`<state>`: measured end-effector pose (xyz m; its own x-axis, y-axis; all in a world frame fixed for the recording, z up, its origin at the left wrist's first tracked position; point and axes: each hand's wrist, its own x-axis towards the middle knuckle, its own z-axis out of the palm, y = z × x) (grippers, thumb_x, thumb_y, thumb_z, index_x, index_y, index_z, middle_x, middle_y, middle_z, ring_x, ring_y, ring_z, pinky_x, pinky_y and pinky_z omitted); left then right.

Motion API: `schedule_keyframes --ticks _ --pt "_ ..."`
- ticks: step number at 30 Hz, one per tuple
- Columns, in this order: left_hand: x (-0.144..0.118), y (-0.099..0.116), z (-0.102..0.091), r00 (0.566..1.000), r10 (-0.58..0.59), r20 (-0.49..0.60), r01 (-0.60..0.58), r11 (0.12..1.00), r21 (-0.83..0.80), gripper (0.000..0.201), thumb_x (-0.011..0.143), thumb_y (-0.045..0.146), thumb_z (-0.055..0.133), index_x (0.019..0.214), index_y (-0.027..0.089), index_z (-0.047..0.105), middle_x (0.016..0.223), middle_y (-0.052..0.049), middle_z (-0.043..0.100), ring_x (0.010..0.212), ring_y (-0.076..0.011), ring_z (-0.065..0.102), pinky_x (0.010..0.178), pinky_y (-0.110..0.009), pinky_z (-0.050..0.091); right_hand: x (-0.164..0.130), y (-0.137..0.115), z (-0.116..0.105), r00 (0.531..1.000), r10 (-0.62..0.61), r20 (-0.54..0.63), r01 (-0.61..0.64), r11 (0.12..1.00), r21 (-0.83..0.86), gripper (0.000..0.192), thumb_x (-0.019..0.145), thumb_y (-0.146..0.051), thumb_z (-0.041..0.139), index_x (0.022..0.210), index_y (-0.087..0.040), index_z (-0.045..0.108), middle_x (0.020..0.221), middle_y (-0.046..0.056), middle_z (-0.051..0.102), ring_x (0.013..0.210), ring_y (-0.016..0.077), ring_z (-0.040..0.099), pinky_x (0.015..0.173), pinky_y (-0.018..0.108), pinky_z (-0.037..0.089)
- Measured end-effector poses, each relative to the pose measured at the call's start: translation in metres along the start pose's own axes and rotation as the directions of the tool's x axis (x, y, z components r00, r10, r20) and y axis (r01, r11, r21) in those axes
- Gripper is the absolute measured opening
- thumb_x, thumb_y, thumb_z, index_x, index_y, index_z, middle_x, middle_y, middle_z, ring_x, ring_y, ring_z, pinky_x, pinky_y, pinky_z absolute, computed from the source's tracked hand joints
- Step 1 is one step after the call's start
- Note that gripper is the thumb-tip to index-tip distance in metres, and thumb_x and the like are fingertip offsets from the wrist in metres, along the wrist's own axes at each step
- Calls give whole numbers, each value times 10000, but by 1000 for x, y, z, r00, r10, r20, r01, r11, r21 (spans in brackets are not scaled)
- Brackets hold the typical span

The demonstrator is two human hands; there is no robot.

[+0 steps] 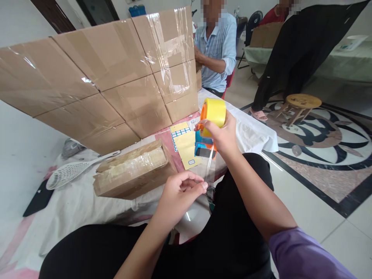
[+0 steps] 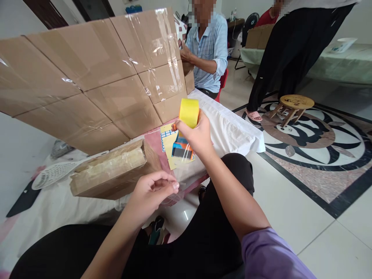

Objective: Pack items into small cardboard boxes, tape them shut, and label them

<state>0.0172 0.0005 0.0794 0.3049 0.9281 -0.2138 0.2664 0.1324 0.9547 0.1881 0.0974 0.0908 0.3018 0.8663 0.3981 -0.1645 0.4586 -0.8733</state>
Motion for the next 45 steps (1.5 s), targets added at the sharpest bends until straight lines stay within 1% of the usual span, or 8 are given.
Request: schedule_keyframes --ticks 7,13,16,22,27,33,39,45 --pt "29 -37 4 984 146 -102 -127 977 171 182 819 363 708 776 187 725 749 -27 737 671 -154 635 643 -258 467 -3 -5 -1 1000 26 -4 -25 998 49 283 746 -315 759 912 -240 543 759 -10 670 679 178 676 698 375 603" --pt "47 -62 2 960 238 -147 -202 953 224 298 856 374 693 1094 206 756 702 16 666 577 -121 517 599 -256 415 -12 -9 8 990 109 87 -120 984 129 439 736 -533 822 933 -241 562 774 -8 652 692 181 682 661 349 590" --pt "49 -63 -1 925 361 -121 -311 900 304 210 905 362 647 896 198 777 667 12 626 594 -121 490 609 -261 382 -17 -14 11 981 143 131 -161 978 135 455 759 -587 791 965 -241 580 732 -6 645 681 190 681 613 333 583" --pt "50 -58 -7 852 515 -90 -442 802 403 287 912 244 597 637 175 641 627 27 487 612 -112 427 607 -266 324 -24 -28 13 950 268 159 -292 944 153 479 725 -586 818 961 -226 609 719 14 648 681 218 681 592 351 582" --pt "46 -51 -10 845 527 -90 -444 785 432 296 863 184 616 573 170 556 589 44 422 578 -94 401 577 -254 302 -22 -29 14 927 317 202 -345 931 121 461 722 -595 816 898 -225 605 700 36 656 717 253 688 613 383 586" --pt "25 -27 -11 899 437 -16 -401 837 372 148 859 279 672 785 201 774 577 34 592 514 -89 420 525 -236 328 -18 -17 12 896 405 181 -429 894 126 419 738 -580 790 849 -218 609 687 49 662 744 274 699 633 397 576" --pt "19 -18 -13 930 353 -101 -307 898 316 407 847 481 701 583 172 709 498 -3 596 476 -104 442 478 -245 329 -21 -10 19 863 466 196 -500 846 186 360 792 -559 741 788 -236 583 697 48 669 682 253 686 617 406 574" --pt "23 -26 -16 903 409 -133 -331 859 390 437 883 460 661 548 181 674 503 -4 594 516 -130 532 513 -245 401 -22 -5 22 833 517 195 -551 808 212 367 802 -556 722 775 -220 578 701 51 677 657 227 675 605 380 586"
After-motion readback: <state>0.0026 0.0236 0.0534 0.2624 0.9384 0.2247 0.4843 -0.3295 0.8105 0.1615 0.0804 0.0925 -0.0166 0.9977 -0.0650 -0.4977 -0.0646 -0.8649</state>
